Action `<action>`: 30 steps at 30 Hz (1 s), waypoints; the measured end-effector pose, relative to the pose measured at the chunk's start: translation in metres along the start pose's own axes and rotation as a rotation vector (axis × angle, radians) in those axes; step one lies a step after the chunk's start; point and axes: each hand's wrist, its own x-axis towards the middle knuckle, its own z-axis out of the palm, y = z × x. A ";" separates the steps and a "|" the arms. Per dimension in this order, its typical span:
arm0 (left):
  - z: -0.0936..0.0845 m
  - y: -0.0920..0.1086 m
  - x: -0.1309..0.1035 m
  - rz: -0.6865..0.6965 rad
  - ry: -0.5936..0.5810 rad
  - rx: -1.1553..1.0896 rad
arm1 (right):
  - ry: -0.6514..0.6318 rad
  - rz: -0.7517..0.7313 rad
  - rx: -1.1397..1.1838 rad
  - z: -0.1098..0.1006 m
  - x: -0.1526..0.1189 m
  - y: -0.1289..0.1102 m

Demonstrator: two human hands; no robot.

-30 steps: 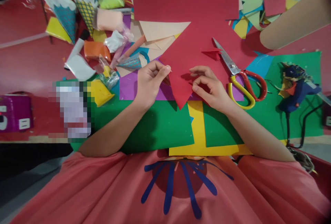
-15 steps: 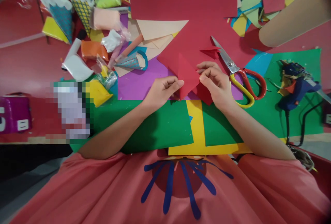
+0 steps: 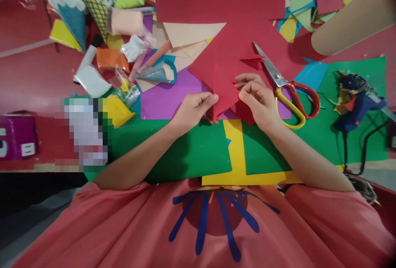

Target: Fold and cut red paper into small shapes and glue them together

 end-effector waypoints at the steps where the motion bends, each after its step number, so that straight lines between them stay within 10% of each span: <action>1: 0.000 0.001 0.000 -0.002 0.000 0.005 | 0.008 0.000 -0.002 0.000 0.000 0.001; 30: -0.001 0.002 -0.001 -0.051 -0.123 -0.017 | 0.137 -0.046 -0.012 -0.002 0.004 0.010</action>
